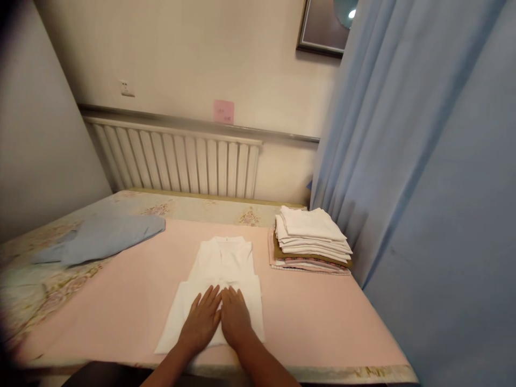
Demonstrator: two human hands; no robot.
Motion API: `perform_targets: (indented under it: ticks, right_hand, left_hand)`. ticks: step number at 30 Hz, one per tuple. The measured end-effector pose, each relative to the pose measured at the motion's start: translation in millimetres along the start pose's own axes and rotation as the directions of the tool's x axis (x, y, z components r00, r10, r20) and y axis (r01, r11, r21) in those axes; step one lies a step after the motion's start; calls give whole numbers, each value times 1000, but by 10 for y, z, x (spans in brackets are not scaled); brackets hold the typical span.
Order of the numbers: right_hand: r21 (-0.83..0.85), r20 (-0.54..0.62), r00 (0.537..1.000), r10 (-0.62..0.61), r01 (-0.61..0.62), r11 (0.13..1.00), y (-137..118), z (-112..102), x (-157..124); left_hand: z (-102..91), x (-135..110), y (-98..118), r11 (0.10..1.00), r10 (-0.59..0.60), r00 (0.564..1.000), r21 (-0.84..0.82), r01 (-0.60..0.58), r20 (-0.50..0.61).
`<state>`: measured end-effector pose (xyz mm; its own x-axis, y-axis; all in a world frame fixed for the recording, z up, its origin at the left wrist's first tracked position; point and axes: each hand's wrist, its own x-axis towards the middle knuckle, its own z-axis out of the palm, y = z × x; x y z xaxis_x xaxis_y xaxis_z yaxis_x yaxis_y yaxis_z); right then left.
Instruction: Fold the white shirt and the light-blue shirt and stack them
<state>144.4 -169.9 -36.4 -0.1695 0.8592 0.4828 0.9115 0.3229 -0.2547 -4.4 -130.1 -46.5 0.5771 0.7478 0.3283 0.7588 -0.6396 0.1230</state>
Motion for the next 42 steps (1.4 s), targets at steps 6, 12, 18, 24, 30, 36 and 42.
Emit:
perform_targets:
  ticks: [6, 12, 18, 24, 30, 36, 42]
  right_hand:
    - [-35, 78, 996, 38, -35, 999, 127, -68, -59]
    - [-100, 94, 991, 99, -90, 991, 240, -97, -36]
    - [-144, 44, 985, 167, -159, 977, 410, -74, -49]
    - [-155, 21, 977, 213, -207, 966, 482, -65, -62]
    - [-162, -14, 966, 259, -258, 953, 474, -59, -90]
    - [-94, 54, 994, 94, -89, 992, 106, -64, 19]
    - [-54, 111, 993, 40, -34, 998, 30, -5, 33]
  left_hand:
    - [-9, 9, -26, 1000, 0, 1000, -10, 1, 17]
    - [-25, 62, -185, 1000, -12, 999, 14, 11, 31]
    - [-17, 56, -456, 995, -75, 997, 60, 75, -1]
    - [-38, -1, -628, 981, -165, 986, 104, 162, 16]
    - [-68, -17, -621, 977, -192, 981, 92, 190, 5]
    - [-34, -21, -639, 978, -192, 981, 77, 192, -8]
    - [-26, -28, -655, 979, -189, 982, 73, 189, -8]
